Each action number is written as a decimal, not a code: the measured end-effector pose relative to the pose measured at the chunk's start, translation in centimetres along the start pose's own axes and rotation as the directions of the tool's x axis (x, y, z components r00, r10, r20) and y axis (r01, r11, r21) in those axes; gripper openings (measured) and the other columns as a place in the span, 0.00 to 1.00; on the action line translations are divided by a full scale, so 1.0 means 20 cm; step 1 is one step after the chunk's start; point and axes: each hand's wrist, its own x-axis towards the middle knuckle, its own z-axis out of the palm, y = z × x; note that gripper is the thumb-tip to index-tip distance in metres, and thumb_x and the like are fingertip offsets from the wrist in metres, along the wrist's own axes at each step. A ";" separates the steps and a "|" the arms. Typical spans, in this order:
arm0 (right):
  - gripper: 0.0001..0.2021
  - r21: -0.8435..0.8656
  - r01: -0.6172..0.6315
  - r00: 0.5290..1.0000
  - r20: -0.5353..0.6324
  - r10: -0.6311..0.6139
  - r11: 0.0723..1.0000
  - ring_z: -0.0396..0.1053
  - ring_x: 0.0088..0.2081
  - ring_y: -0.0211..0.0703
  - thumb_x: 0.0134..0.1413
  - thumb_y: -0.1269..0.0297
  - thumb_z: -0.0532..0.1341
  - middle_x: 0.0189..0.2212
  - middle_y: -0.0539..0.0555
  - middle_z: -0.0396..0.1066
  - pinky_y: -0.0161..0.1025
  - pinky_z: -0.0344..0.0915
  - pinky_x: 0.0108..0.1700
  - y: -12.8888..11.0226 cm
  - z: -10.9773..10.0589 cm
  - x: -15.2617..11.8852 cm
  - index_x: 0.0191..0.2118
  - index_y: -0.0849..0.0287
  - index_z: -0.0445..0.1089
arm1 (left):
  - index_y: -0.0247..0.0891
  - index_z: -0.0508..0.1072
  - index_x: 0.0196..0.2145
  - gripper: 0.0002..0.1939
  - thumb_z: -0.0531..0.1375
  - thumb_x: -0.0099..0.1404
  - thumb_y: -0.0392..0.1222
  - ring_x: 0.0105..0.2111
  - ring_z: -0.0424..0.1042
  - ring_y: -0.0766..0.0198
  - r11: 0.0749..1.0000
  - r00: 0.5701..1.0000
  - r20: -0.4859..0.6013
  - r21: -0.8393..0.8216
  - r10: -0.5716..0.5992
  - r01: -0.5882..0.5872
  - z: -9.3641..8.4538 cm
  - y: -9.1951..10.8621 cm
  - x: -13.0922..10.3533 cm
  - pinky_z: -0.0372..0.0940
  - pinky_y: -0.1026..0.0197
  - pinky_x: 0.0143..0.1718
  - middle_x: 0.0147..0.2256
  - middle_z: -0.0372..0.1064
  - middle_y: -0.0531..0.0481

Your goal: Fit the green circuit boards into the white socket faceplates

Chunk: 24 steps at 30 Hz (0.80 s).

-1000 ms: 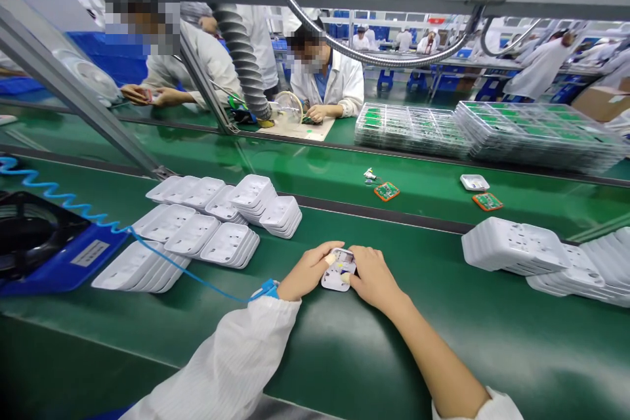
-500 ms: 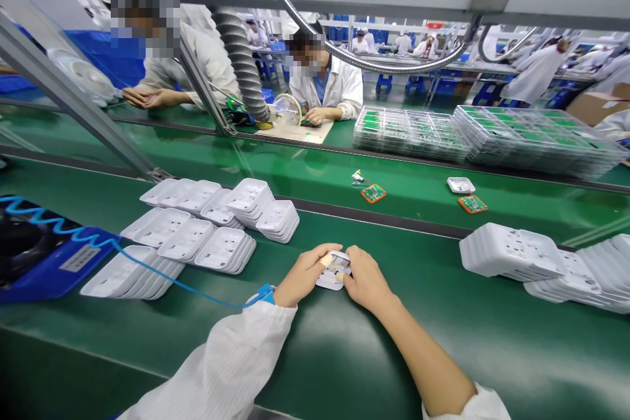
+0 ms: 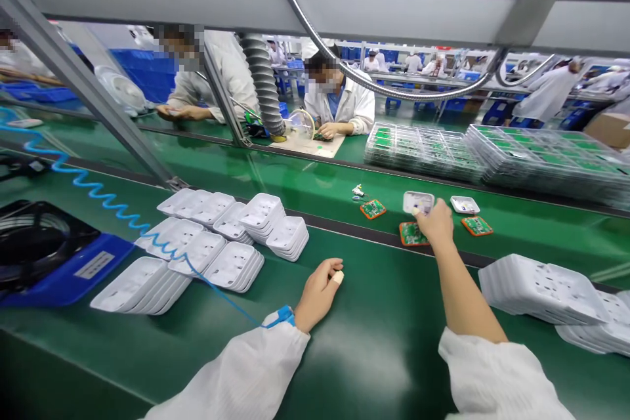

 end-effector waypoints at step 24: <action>0.34 -0.319 0.554 0.824 0.340 -0.453 0.769 0.64 0.41 0.53 0.42 0.56 0.61 0.43 0.62 0.67 0.42 0.57 0.41 -0.15 0.21 -0.74 0.56 0.64 0.55 | 0.38 0.64 0.45 0.14 0.50 0.61 0.34 0.40 0.65 0.62 0.996 0.995 -0.102 -0.088 0.002 -0.011 0.01 -0.03 0.05 0.61 0.57 0.44 0.42 0.65 0.46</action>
